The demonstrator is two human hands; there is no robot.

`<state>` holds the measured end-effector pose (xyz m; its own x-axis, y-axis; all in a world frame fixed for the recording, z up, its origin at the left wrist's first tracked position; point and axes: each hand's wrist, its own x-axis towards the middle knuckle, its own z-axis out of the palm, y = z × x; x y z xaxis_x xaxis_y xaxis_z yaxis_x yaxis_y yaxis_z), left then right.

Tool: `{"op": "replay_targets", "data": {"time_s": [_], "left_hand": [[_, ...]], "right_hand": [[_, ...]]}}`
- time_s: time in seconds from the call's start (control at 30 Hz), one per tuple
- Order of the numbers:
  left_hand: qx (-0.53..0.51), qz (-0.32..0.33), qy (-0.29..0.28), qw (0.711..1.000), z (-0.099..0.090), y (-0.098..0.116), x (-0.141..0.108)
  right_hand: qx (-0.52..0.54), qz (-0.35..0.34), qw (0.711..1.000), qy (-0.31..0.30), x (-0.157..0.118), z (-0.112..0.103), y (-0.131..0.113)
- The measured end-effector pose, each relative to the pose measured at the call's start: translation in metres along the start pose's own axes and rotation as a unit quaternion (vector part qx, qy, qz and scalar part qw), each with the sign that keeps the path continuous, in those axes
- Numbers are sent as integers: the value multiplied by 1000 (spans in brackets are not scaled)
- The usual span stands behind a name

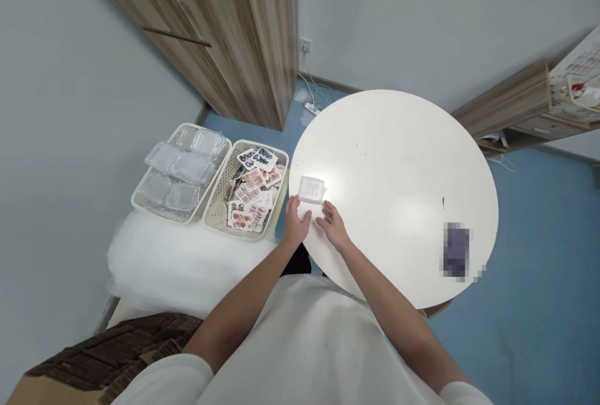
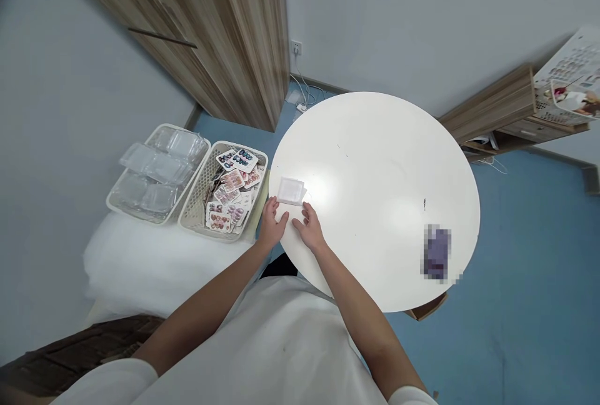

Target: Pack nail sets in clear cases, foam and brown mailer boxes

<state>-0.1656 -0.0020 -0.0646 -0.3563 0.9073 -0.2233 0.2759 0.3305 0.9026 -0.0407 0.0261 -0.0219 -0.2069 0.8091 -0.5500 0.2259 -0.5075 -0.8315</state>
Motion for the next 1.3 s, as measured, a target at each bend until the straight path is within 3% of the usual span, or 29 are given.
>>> {"op": "replay_targets", "data": {"time_s": [0.4,0.63,0.77,0.87,1.0,1.2,1.3], "left_hand": [[-26,-27,14,999,16,4,-26],[-24,-64,15,998,31,23,-71],[-30,-83,-13,996,38,26,-104],[-21,-85,-15,996,32,27,-132],[18,-68,3,998,5,31,-172],[62,-57,88,993,-54,29,-230],[82,-57,138,985,-84,31,-263]], "right_hand": [[3,17,998,-56,-22,-47,14],[-12,5,996,-88,-45,-89,21],[-19,13,994,-108,-54,-96,33],[-40,19,986,-162,-59,-90,41],[-86,4,968,-236,-61,-67,51],[-173,-83,929,-315,-68,-9,52],[-258,-150,887,-352,-85,29,42]]}}
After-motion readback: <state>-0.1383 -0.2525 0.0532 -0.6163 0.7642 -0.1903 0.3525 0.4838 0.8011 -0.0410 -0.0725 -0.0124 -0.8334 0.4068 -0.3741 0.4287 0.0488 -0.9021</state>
